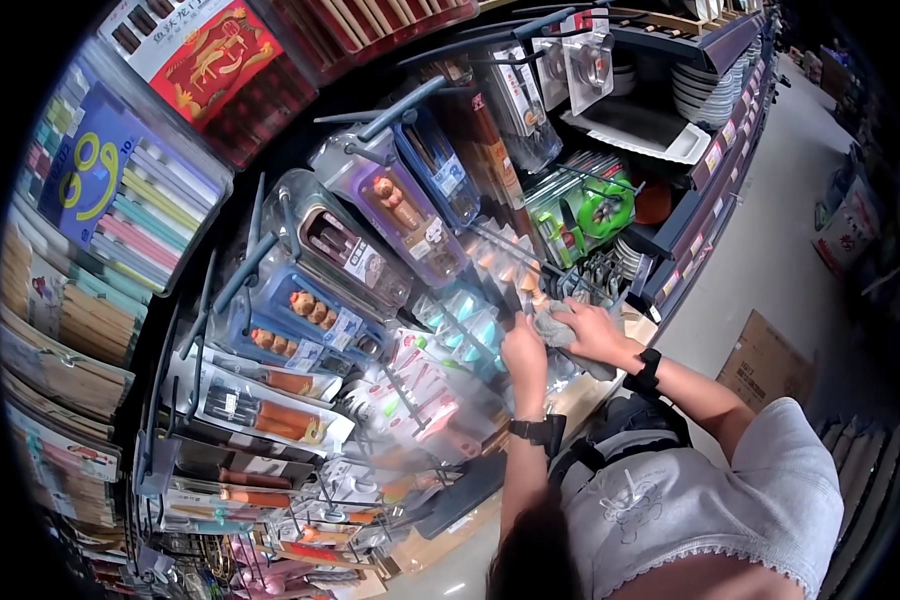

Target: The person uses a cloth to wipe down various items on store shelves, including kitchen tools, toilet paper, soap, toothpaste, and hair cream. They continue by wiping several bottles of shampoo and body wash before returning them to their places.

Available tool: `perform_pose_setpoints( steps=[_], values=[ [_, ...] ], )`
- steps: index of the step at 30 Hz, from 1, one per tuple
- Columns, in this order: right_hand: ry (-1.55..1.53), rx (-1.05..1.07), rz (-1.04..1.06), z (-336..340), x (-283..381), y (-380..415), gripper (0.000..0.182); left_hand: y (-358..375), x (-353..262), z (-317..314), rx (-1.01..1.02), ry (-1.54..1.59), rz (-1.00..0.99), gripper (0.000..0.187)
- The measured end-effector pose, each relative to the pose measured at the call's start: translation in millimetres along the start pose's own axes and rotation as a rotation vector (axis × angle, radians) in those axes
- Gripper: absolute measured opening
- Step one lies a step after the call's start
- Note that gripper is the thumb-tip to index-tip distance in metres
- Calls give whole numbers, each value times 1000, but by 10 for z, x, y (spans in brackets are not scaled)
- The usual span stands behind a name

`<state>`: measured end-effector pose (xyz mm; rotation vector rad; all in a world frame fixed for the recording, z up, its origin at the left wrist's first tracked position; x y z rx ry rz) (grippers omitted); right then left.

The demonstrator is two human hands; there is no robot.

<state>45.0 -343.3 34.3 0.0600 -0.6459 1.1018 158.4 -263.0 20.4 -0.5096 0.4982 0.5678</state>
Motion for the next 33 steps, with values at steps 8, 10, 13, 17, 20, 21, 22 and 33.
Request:
perform_pose_setpoints(
  steps=[8, 10, 13, 17, 20, 21, 22, 33],
  values=[
    [-256, -352, -69, 536, -49, -72, 49, 22, 145, -153, 72, 356, 30, 20],
    [-173, -340, -58, 339, -147, -53, 49, 10, 166, -109, -10, 284, -11, 19],
    [58, -82, 86, -96, -83, 86, 51, 19, 223, -23, -58, 253, -4, 18],
    [-99, 115, 129, -240, -169, 189, 48, 38, 206, -63, 1, 263, 37, 19],
    [-358, 134, 204, 133, -89, 92, 42, 79, 188, -205, -24, 522, 49, 21],
    [-372, 108, 202, 288, -100, 42, 42, 60, 204, -332, -23, 534, 41, 21],
    [-377, 95, 173, 402, -173, -17, 43, 59, 215, -467, -23, 594, 48, 22],
    [-419, 55, -44, -103, -966, -205, 51, 84, 227, -90, -139, 289, 215, 22]
  ],
)
Point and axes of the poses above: each hand's wrist, its own y-axis away from the middle knuckle, its own z-axis out of the back of the hand, x = y × z, the point moved 9 cm from there along -y, towards the middle knuckle, and after that the axes turned 6 degrees about x, right-handed, at the moved point
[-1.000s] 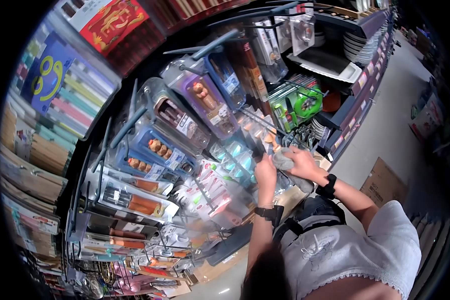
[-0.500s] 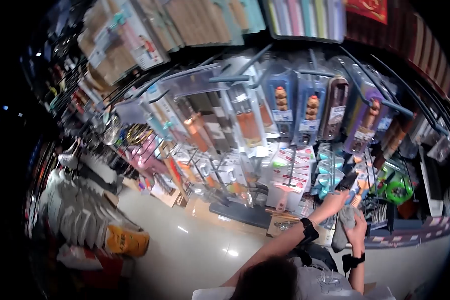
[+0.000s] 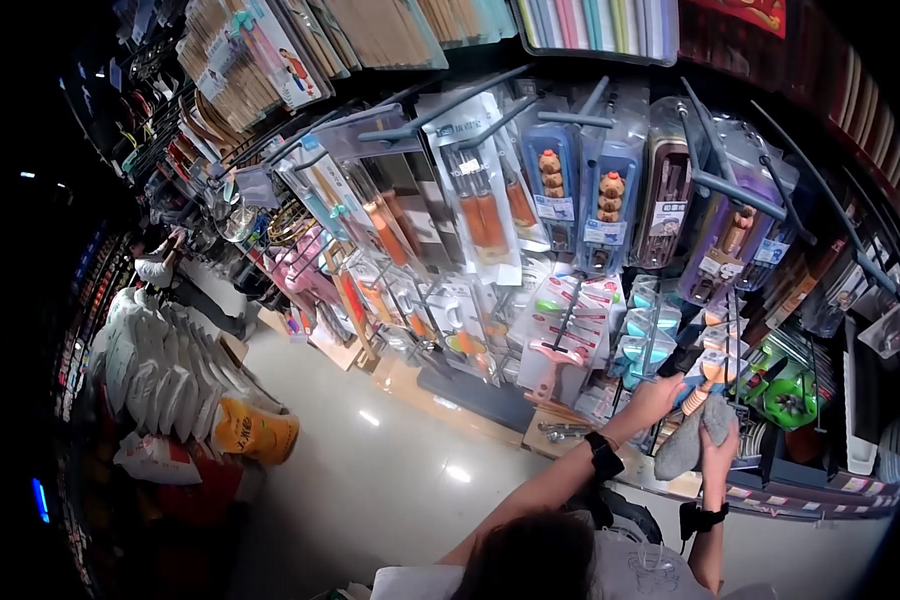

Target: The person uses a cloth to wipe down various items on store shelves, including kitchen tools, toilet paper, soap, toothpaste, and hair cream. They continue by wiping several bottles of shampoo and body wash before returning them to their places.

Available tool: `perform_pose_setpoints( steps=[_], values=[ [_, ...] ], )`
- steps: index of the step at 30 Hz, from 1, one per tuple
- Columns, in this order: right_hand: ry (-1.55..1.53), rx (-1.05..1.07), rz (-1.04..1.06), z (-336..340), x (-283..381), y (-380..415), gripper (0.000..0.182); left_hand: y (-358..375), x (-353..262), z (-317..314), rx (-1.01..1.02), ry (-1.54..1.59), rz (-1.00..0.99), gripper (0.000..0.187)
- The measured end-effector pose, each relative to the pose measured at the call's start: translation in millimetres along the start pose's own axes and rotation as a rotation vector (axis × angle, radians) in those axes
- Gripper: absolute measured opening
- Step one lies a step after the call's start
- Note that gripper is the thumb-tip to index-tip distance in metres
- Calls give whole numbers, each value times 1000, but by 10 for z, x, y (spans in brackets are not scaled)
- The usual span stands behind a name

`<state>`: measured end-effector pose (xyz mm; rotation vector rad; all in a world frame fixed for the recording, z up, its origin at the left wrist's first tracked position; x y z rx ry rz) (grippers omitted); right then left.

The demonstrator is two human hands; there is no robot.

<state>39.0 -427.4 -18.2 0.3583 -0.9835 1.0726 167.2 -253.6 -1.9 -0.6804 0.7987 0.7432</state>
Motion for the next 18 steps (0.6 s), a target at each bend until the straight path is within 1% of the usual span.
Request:
perform_pose_setpoints(
  steps=[1, 3, 4, 5, 7, 8, 9, 11, 12, 13, 14, 15, 16, 17, 18],
  values=[
    [-20, 18, 14, -43, -171, 65, 48, -8, 24, -25, 6, 7, -29, 23],
    [-46, 219, -102, -70, -158, 159, 46, 11, 33, -97, 72, 156, -60, 23],
    [39, 178, -50, -6, -226, 206, 45, 26, 61, -178, 100, 215, -77, 23],
    [126, 128, 7, 126, -62, 234, 46, 58, 52, -211, 109, 202, -46, 23],
    [178, 16, 68, 436, 70, 186, 44, 126, -1, -231, -17, 209, -103, 22],
    [77, -74, 35, 634, 59, 137, 43, 147, -36, -210, 13, 224, -71, 23],
    [-19, -177, 5, 828, 62, 59, 42, 157, 62, -303, 56, 194, -16, 21],
    [-23, -439, 56, 1101, 305, -11, 40, 146, 171, -419, 67, 238, 18, 21],
    [-61, -442, 38, 1102, 394, -63, 38, 144, 127, -416, 62, 247, -20, 21],
    [-29, -374, 53, 1035, 484, -111, 37, 130, 129, -454, 89, 295, -34, 21],
    [38, -280, 105, 916, 676, -137, 39, 134, 197, -523, 165, 376, 55, 22],
    [233, -252, 131, 741, 735, -101, 44, 138, 228, -537, 157, 406, 69, 23],
    [307, -99, 48, 506, 719, -75, 46, 126, 215, -487, 164, 298, 64, 25],
    [363, 54, -38, 291, 655, -21, 47, 110, 201, -380, 97, 115, 2, 27],
    [376, 29, -67, 225, 597, 108, 48, 112, 127, -233, 25, -41, -30, 28]
  ],
)
Point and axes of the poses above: each hand's wrist, its own y-axis away from the middle knuckle, its own z-axis out of the back of the hand, x = y × z, the point moved 9 cm from there along -y, towards the middle knuckle, and after that the axes turned 6 degrees about x, right-handed, at the moved point
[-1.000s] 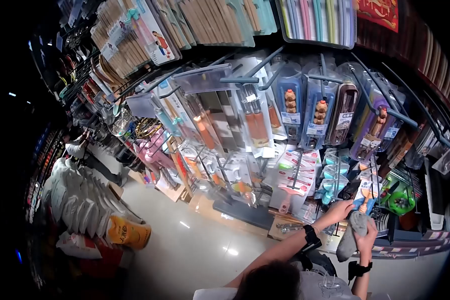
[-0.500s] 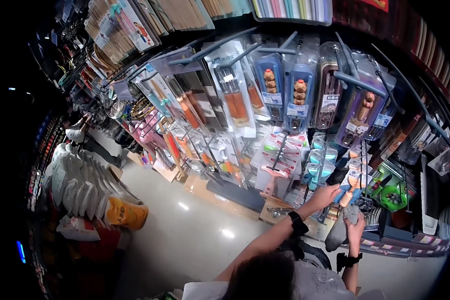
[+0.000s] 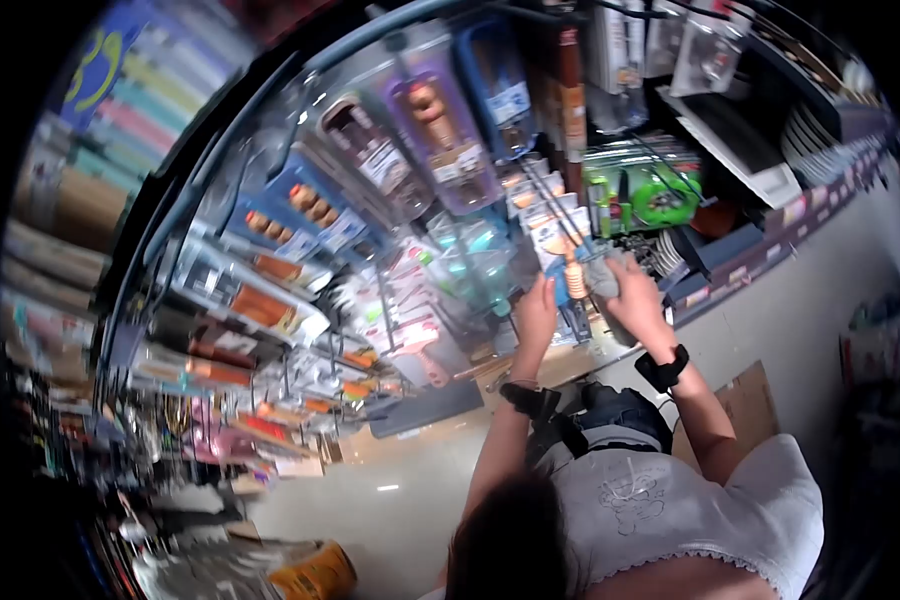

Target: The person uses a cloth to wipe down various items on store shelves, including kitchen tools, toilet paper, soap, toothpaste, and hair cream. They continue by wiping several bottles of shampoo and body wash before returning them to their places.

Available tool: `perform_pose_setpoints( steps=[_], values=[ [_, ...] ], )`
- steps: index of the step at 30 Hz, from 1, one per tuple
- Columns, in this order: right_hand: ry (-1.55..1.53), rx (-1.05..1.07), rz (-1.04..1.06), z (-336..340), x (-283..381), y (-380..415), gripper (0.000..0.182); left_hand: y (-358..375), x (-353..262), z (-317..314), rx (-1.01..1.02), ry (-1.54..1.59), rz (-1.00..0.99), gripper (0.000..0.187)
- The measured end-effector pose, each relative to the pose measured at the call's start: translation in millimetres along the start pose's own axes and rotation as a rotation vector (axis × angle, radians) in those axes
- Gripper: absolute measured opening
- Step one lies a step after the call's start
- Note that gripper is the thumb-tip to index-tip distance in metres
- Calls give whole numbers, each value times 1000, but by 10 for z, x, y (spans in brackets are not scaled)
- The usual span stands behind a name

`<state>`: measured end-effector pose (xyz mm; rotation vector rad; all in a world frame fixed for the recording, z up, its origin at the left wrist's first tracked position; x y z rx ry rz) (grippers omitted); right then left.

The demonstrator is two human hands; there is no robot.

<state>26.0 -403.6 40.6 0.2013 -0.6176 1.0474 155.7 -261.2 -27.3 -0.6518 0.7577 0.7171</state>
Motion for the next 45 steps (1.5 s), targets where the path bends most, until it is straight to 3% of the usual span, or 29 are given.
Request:
perform_pose_setpoints(
  steps=[3, 7, 9, 10, 11, 12, 15, 16, 17, 18, 19, 20, 22, 23, 25, 26, 29, 30, 32, 34, 35, 37, 39, 41, 43, 45],
  values=[
    [-95, 64, -76, -328, -280, 364, 48, -50, 3, 35, 143, 32, 9, 25],
    [-77, 127, -144, -387, -369, 911, 49, -9, 64, -63, 131, 34, -6, 27],
    [-63, 50, -238, -176, -405, 1098, 49, 8, 115, -87, 90, 17, 82, 29],
    [-46, 22, -288, -54, -449, 1206, 50, 36, 91, -16, 18, -49, 31, 27],
    [-88, -28, -328, 84, -508, 1278, 50, 59, 179, -44, 85, -116, 75, 28],
    [-121, -110, -368, 291, -516, 1363, 51, 106, 12, 35, 46, 190, 41, 32],
    [-237, -365, -374, 820, -592, 1682, 50, 405, 68, 14, 2, 357, 95, 41],
    [-261, -471, -348, 976, -629, 1791, 50, 532, 54, -13, 4, 366, 100, 46],
    [-285, -583, -313, 1126, -664, 1875, 49, 662, -168, 12, 23, 145, 4, 49],
    [-300, -651, -411, 1265, -720, 1974, 46, 766, -16, -201, 128, 171, -71, 51],
    [-472, -713, -441, 1286, -869, 2003, 45, 888, -347, -234, 282, -28, -87, 54],
    [-649, -766, -468, 1266, -1021, 2048, 45, 1114, -68, -495, 477, -119, -48, 57],
    [-823, -861, -511, 1223, -1272, 2115, 44, 1338, -443, -806, 825, -93, 73, 62],
    [-789, -798, -587, 1212, -1351, 2117, 45, 1431, -567, -957, 895, 40, 80, 67],
    [-499, -686, -499, 1109, -1510, 2015, 51, 1546, -651, -1358, 886, 224, 44, 73],
    [-425, -601, -357, 1151, -1450, 1919, 57, 1516, -894, -1508, 894, 255, 36, 79],
    [-395, -378, -205, 1410, -1406, 1967, 52, 1518, -1550, -2099, 1057, 388, -78, 83],
    [-410, -323, -170, 1545, -1442, 2014, 53, 1504, -1649, -2359, 1150, 302, -226, 79],
    [-432, -257, -188, 1822, -1641, 2176, 52, 1513, -2242, -2621, 1137, 387, -277, 68],
    [-466, -426, -187, 2182, -2030, 2468, 53, 1610, -2370, -3086, 1212, 370, -258, 67],
    [-477, -511, -186, 2338, -2194, 2592, 54, 1671, -2417, -3349, 1305, 237, -361, 65],
    [-525, -757, -379, 2652, -2596, 2933, 53, 1726, -2667, -3703, 1261, 238, -396, 54],
    [-550, -979, -578, 2905, -2904, 3376, 52, 1836, -2977, -4001, 1399, 27, -556, 49],
    [-772, -1196, -613, 2976, -3256, 3717, 46, 1801, -3047, -4331, 1425, 324, -318, 48],
    [-989, -1410, -633, 2995, -3605, 4048, 44, 1671, -3528, -4430, 1339, 325, -289, 42],
    [-911, -1460, -655, 3113, -3837, 4260, 46, 1572, -3329, -4932, 1371, 363, -191, 34]
  ],
)
Point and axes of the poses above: each hand's wrist, its own y-axis away from the middle knuckle, its own z-axis out of the back of the hand, x = y × z, the point moved 9 cm from there along -y, towards the middle knuckle, and after that the axes turned 6 degrees about x, right-handed, at the moved point
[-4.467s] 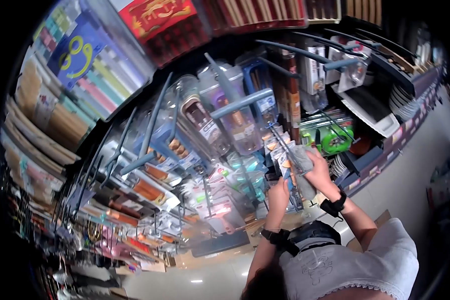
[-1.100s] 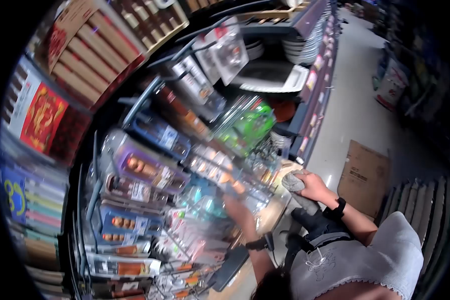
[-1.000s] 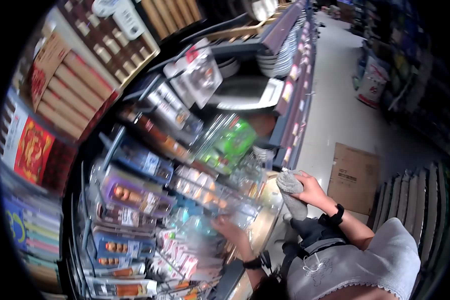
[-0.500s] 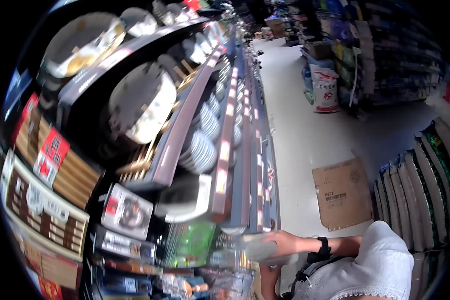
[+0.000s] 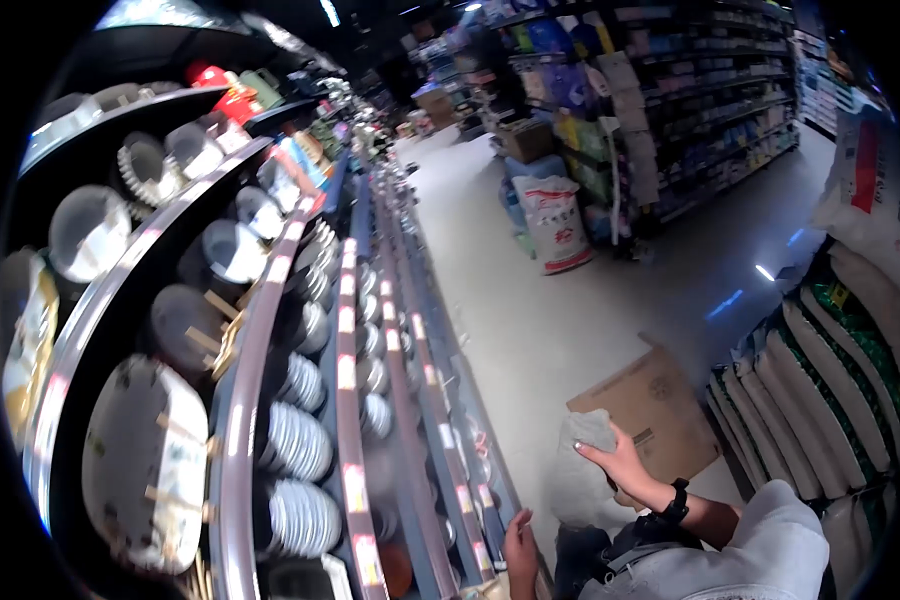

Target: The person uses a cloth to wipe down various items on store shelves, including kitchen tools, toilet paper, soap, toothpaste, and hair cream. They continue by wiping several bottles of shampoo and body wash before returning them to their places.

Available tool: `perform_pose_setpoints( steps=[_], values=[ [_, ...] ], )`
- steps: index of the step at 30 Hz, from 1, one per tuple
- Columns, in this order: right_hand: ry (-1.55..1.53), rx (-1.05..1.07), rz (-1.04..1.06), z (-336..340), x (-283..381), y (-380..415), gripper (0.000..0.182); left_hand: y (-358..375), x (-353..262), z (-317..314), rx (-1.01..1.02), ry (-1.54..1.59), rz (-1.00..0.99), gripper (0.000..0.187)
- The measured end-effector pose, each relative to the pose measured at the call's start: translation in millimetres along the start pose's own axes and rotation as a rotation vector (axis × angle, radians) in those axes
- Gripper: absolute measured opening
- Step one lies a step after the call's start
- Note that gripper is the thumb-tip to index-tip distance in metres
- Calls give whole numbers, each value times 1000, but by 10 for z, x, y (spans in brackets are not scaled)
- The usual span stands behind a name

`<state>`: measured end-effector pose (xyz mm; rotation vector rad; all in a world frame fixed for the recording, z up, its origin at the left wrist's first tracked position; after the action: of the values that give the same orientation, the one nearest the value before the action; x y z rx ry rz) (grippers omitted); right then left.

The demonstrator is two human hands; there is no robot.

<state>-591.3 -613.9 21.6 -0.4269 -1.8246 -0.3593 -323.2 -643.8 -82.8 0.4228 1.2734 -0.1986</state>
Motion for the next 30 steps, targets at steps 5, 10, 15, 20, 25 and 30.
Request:
perform_pose_setpoints(
  steps=[5, 10, 15, 20, 25, 30],
  values=[
    [700, 20, 39, 344, 143, -514, 68, -1041, 375, 34, 330, -271, -34, 40],
    [723, 141, 124, 163, 216, -1403, 65, -2578, 345, 238, 239, -461, 2, 37],
    [721, -147, 189, 56, 945, -2537, 57, -4130, -688, 264, 210, -150, -361, 11],
    [724, -567, 447, 288, 1340, -3290, 48, -5125, -1805, -196, 397, -280, -378, 13],
    [325, -785, 334, 951, 1191, -3747, 43, -5680, -2451, -750, 658, -137, -487, 10],
    [777, -1024, 246, 1620, 1139, -4365, 43, -6166, -2654, -1026, 718, -272, -550, 8]
  ],
)
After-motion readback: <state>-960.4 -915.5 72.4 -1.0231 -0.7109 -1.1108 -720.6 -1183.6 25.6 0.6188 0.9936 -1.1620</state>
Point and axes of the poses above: each hand's wrist, its own y-axis away from the middle knuckle, its own z-axis out of the back of the hand, x = y × z, the point moved 9 cm from there along -y, towards the middle knuckle, and after that the axes turned 6 degrees about x, right-handed, at the moved point
